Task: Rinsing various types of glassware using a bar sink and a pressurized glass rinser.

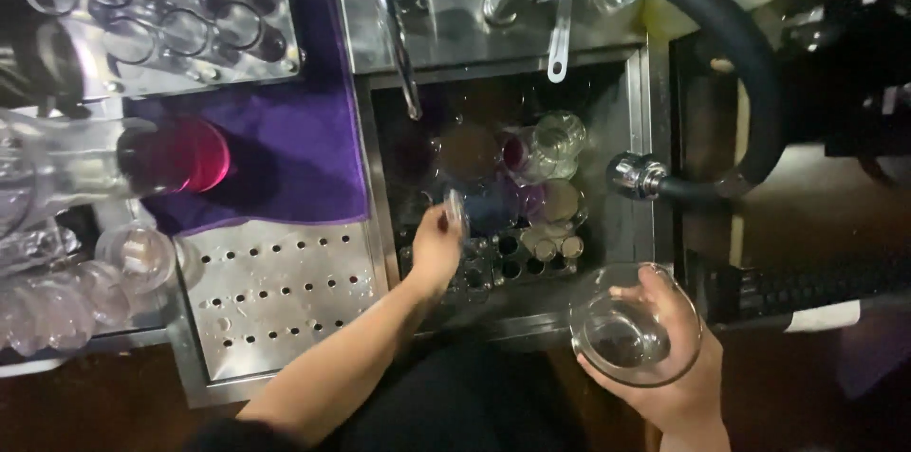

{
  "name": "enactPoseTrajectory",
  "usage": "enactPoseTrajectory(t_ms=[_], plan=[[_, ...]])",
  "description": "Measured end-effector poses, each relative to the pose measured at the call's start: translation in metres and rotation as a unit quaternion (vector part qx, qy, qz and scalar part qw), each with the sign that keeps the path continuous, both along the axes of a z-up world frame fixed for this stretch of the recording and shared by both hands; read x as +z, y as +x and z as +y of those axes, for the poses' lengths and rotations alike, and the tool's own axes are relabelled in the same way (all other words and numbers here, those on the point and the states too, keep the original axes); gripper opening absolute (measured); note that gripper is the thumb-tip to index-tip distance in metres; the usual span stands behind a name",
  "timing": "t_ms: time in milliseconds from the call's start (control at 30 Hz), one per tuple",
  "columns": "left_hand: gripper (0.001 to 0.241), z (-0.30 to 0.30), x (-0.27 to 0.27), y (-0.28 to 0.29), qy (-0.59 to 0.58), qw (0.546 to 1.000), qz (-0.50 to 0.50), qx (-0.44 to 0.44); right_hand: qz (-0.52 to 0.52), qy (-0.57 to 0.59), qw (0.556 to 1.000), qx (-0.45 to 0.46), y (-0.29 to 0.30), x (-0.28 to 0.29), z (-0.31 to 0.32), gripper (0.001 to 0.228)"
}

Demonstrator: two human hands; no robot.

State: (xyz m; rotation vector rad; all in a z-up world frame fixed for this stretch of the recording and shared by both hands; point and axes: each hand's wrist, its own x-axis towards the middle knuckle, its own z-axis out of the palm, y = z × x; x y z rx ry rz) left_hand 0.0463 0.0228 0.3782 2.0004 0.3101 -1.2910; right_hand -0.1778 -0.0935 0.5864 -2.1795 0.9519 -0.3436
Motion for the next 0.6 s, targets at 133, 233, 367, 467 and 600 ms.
enactPoseTrajectory(t_ms=[133, 233, 367, 467, 600], plan=[[0.04, 0.061, 0.078, 0.011, -0.152, 0.986, 0.017, -0.059, -0.041, 0.047, 0.998, 0.005, 0.002, 0.008, 0.005, 0.114], [0.033, 0.1, 0.094, 0.011, -0.324, 0.929, 0.156, 0.089, -0.055, 0.041, 0.997, 0.037, 0.0, 0.006, 0.011, 0.112], [0.035, 0.128, 0.1, 0.003, -0.426, 0.844, 0.241, 0.219, -0.076, 0.051, 0.993, 0.069, 0.006, 0.005, 0.027, 0.11], [0.024, 0.137, 0.078, -0.015, -0.449, 0.844, 0.21, 0.203, -0.056, 0.038, 0.994, 0.088, 0.011, 0.014, 0.039, 0.112], [0.064, 0.158, 0.085, -0.013, -0.266, 0.892, -0.254, -0.264, -0.043, 0.018, 0.991, 0.128, 0.01, 0.02, 0.053, 0.111]])
